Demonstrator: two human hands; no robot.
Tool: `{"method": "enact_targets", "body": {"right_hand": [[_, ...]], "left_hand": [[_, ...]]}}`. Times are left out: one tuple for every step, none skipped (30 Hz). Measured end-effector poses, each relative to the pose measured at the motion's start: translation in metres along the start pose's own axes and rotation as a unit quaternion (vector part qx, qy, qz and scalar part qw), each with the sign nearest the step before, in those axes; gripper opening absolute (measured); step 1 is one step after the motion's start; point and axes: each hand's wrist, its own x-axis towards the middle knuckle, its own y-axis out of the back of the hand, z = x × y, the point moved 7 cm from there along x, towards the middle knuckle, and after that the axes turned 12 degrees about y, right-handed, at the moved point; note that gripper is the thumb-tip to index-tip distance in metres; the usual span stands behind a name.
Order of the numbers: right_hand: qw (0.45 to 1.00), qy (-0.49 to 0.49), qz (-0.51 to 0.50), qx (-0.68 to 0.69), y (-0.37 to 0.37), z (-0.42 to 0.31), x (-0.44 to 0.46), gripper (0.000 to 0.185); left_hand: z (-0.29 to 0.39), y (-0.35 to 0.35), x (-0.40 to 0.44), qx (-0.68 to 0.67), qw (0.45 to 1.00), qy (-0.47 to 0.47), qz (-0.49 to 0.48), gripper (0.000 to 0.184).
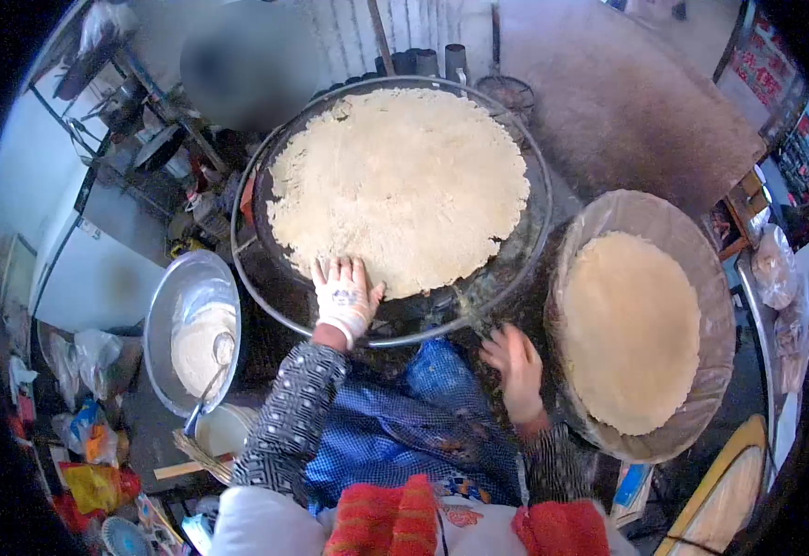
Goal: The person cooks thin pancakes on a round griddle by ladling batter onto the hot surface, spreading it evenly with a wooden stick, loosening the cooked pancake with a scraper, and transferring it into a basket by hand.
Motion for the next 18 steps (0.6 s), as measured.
{"method": "enact_targets", "body": {"right_hand": [[0.998,-0.039,-0.020,0.053,-0.024,0.010,0.023,0.069],[0.993,-0.069,-0.031,0.095,-0.051,0.015,0.038,0.066],[0.989,-0.093,-0.043,0.106,-0.068,0.025,0.053,0.064],[0.985,-0.126,-0.028,0.119,-0.082,0.034,0.064,0.062],[0.983,-0.132,-0.031,0.122,-0.094,0.038,0.072,0.063],[0.982,-0.137,-0.038,0.123,-0.101,0.046,0.081,0.065],[0.982,-0.168,0.052,0.073,-0.092,0.065,0.099,0.050],[0.988,-0.126,0.067,0.058,-0.079,0.070,0.109,0.036],[0.992,-0.062,0.068,0.084,-0.070,0.073,0.125,0.036],[0.992,0.002,0.068,0.111,-0.057,0.074,0.141,0.035],[0.997,0.056,0.041,0.022,-0.045,0.051,0.147,0.037],[0.991,0.111,0.015,-0.068,-0.031,0.022,0.148,0.039],[0.986,0.153,-0.001,-0.062,-0.023,-0.007,0.150,0.040],[0.979,0.195,-0.016,-0.058,-0.016,-0.041,0.152,0.041],[0.984,0.165,0.001,-0.072,-0.005,-0.073,0.153,0.040],[0.987,0.133,0.017,-0.086,0.007,-0.104,0.154,0.039],[0.969,0.181,-0.016,-0.169,0.046,-0.138,0.190,0.036],[0.939,0.231,-0.040,-0.252,0.084,-0.173,0.226,0.034]], "left_hand": [[0.004,0.000,-0.003,0.012,0.999,0.013,0.028,0.066],[0.005,-0.002,-0.005,0.025,0.998,0.027,0.057,0.065],[0.008,-0.005,-0.007,0.012,0.997,0.042,0.060,0.065],[0.012,-0.003,-0.009,-0.003,0.997,0.055,0.058,0.065],[0.019,-0.001,-0.014,-0.011,0.998,0.049,0.047,0.065],[0.025,0.005,-0.022,-0.020,0.998,0.046,0.038,0.066],[0.033,0.011,-0.032,-0.063,0.998,0.009,0.001,0.067],[0.037,0.016,-0.043,-0.105,0.993,-0.028,-0.034,0.069],[0.034,0.020,-0.055,-0.177,0.982,-0.062,-0.025,0.066],[0.026,0.029,-0.064,-0.249,0.966,-0.070,0.003,0.061],[0.011,0.034,-0.069,-0.278,0.958,-0.064,0.042,0.058],[-0.006,0.039,-0.074,-0.305,0.947,-0.060,0.080,0.055],[-0.026,0.042,-0.077,-0.342,0.932,-0.064,0.103,0.051],[-0.046,0.039,-0.079,-0.349,0.929,-0.047,0.113,0.049],[-0.061,0.025,-0.080,-0.323,0.940,-0.034,0.105,0.050],[-0.072,0.009,-0.080,-0.299,0.949,-0.023,0.094,0.051],[-0.076,-0.009,-0.077,-0.241,0.970,-0.020,0.027,0.054],[-0.077,-0.026,-0.077,-0.182,0.982,-0.019,-0.041,0.057]]}}
